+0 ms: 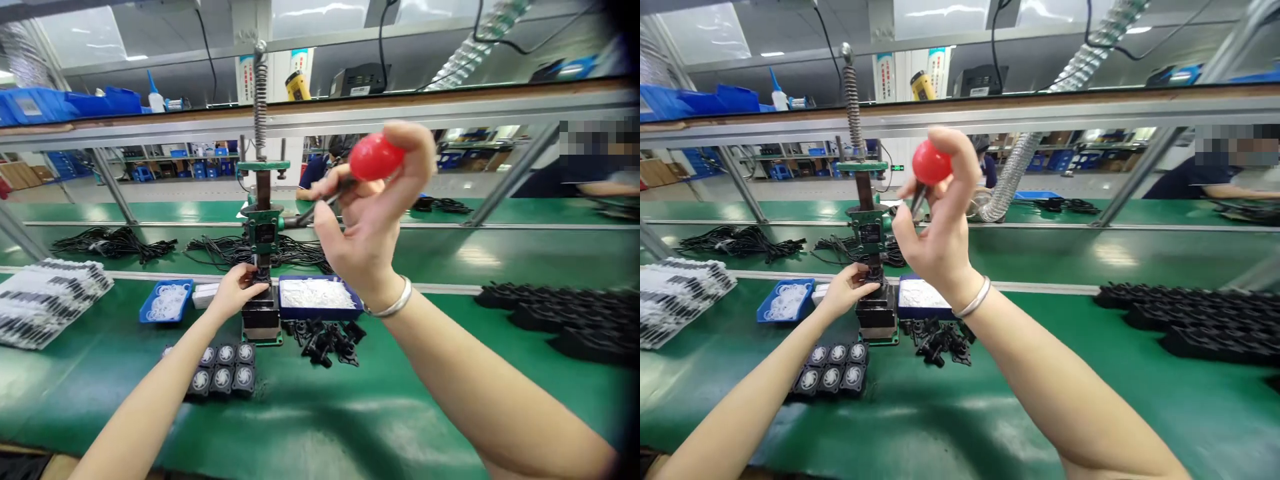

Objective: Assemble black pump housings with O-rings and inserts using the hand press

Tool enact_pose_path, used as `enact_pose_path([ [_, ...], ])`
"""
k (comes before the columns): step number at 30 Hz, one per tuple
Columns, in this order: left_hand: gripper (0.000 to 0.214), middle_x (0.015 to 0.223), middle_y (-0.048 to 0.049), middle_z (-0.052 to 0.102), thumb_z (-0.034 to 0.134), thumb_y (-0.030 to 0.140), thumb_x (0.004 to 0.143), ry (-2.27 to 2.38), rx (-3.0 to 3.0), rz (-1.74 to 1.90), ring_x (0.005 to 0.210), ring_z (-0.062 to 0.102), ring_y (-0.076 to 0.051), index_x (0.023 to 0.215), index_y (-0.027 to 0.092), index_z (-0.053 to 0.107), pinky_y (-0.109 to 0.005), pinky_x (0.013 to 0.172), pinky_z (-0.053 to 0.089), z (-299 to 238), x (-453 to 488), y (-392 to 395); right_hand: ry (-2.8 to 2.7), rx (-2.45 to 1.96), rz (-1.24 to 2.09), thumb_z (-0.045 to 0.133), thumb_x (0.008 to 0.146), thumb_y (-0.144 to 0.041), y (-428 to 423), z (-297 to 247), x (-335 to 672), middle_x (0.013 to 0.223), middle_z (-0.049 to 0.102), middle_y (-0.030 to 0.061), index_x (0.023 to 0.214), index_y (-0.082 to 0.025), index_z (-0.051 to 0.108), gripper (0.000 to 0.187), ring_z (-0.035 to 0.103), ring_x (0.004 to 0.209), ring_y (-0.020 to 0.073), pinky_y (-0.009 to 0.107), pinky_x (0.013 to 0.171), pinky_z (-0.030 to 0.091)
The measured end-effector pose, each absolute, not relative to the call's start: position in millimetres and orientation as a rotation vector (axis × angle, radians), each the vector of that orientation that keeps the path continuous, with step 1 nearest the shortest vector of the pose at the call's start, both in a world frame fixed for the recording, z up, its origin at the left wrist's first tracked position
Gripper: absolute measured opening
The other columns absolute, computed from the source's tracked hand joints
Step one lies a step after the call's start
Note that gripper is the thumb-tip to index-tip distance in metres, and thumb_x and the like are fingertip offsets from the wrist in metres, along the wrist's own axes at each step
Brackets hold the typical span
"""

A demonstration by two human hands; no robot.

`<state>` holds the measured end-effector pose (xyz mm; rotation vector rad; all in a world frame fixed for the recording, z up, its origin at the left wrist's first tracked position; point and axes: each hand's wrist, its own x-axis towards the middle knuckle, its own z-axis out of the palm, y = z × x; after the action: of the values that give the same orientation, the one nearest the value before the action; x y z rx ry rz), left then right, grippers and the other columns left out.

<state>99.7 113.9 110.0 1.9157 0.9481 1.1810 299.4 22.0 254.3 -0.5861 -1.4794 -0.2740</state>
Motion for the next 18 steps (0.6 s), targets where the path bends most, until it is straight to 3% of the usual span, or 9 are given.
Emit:
enact_pose_path([
  [2, 0.046, 0.096, -0.0062, 0.066, 0.077, 0.050, 0.070, 0.958, 1.925, 1.211, 0.092, 0.066, -0.025, 0.098, 0.017, 0.061, -0.043, 0.084, 0.057, 114.5, 104.1, 88.9, -1.587, -0.740, -0.232, 0.052, 0.094, -0.020, -0.1, 241.2, 305.8, 0.145, 0.037, 0.0090, 0.144, -0.031, 0.024, 0.058, 0.051, 0.125, 0.0248, 0.049, 0.109, 0.046],
  [4, 0.041, 0.097, -0.0053, 0.064, 0.075, 0.050, 0.074, 1.060, 2.081, 1.277, 0.091, 0.064, -0.025, 0.100, 0.020, 0.064, -0.043, 0.083, 0.055, 110.6, 109.1, 58.1, -1.731, -0.919, -0.166, 0.059, 0.093, -0.024, -27.9, 210.3, 306.5, 0.148, 0.038, 0.0103, 0.149, -0.025, 0.021, 0.068, 0.041, 0.136, 0.0263, 0.048, 0.116, 0.039],
  [7, 0.035, 0.101, -0.0060, 0.064, 0.067, 0.046, 0.083, 1.003, 2.369, 1.407, 0.093, 0.062, -0.027, 0.110, 0.024, 0.063, -0.043, 0.085, 0.051, 86.3, 119.2, 20.6, -1.915, -1.202, 0.165, 0.078, 0.081, -0.040, -60.6, 143.8, 298.1, 0.135, 0.050, 0.0117, 0.150, -0.020, 0.024, 0.089, 0.056, 0.120, 0.0253, 0.035, 0.098, 0.055],
  [12, 0.035, 0.111, -0.0098, 0.064, 0.053, 0.023, 0.092, 0.680, 2.603, 1.462, 0.098, 0.063, -0.025, 0.127, 0.023, 0.053, -0.039, 0.087, 0.051, 39.7, 168.7, -21.3, -1.603, -1.500, 0.082, 0.070, 0.081, -0.035, -92.7, 64.1, 304.6, 0.105, 0.056, 0.0084, 0.127, -0.017, 0.047, 0.055, 0.064, 0.091, 0.0215, 0.031, 0.075, 0.059],
  [15, 0.040, 0.114, -0.0119, 0.064, 0.053, 0.031, 0.095, 0.650, 2.624, 1.398, 0.102, 0.065, -0.026, 0.134, 0.021, 0.047, -0.038, 0.085, 0.055, 21.8, 199.1, -36.9, -1.433, -1.688, -0.006, 0.066, 0.083, -0.036, -108.6, 46.0, 356.2, 0.099, 0.060, 0.0049, 0.116, -0.021, 0.053, 0.038, 0.065, 0.083, 0.0187, 0.029, 0.072, 0.057],
  [18, 0.045, 0.122, -0.0123, 0.063, 0.053, 0.042, 0.095, 0.611, 2.608, 1.111, 0.107, 0.067, -0.027, 0.136, 0.023, 0.047, -0.034, 0.079, 0.061, 1.3, 210.2, -46.7, -1.084, -2.025, -0.113, 0.066, 0.085, -0.035, -121.6, 31.6, 452.9, 0.089, 0.065, 0.0016, 0.102, -0.021, 0.058, 0.023, 0.066, 0.076, 0.0171, 0.029, 0.072, 0.055],
])
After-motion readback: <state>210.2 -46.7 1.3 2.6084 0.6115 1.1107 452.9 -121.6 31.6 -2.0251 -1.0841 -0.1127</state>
